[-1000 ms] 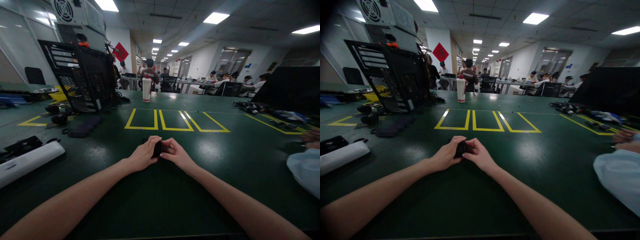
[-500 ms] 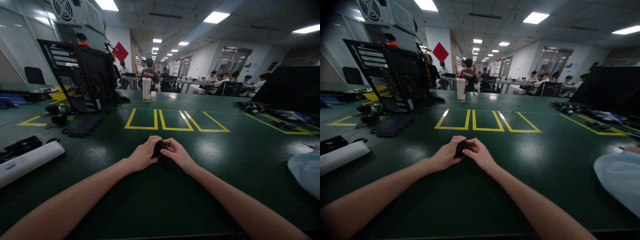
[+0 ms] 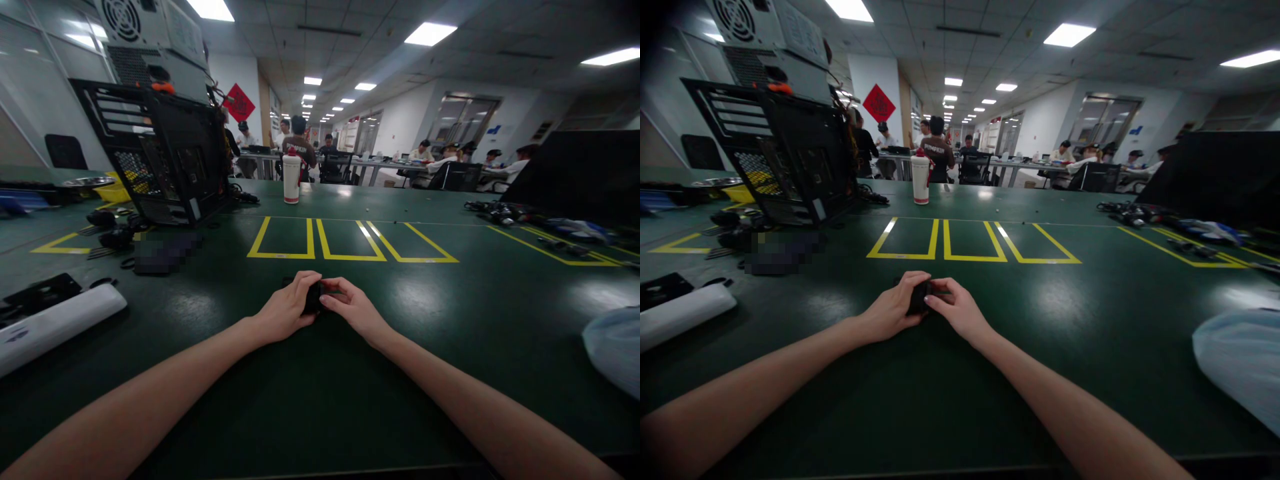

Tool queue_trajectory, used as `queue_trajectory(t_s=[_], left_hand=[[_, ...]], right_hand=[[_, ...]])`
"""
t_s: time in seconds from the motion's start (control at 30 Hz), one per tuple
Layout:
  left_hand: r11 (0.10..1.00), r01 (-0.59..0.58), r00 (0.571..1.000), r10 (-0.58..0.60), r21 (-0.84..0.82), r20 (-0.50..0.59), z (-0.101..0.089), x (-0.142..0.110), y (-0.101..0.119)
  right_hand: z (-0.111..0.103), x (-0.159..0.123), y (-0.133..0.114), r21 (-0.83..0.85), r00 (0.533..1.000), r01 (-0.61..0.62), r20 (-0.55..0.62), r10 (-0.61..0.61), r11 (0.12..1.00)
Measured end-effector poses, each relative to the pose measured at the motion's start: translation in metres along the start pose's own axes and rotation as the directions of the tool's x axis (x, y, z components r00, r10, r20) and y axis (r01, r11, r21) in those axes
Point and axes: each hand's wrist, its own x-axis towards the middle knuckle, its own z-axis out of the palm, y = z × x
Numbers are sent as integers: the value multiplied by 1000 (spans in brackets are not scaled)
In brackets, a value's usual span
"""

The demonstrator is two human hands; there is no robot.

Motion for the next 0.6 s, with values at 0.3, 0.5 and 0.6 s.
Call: queue_trajectory(t_s=[0.3, 0.5, 0.6], left_hand=[[1000, -4, 1000, 4, -22, 1, 0, -1, -1], [1000, -4, 1000, 4, -11, 4, 0, -1, 0], [1000, -1, 1000, 1, -14, 4, -1, -1, 0]], right_hand=[[2, -2, -1, -4, 998, 64, 5, -64, 998], [0, 0, -1, -33, 1000, 20, -20, -21, 999], [-1, -2, -2, -21, 1000, -11, 10, 11, 1000]])
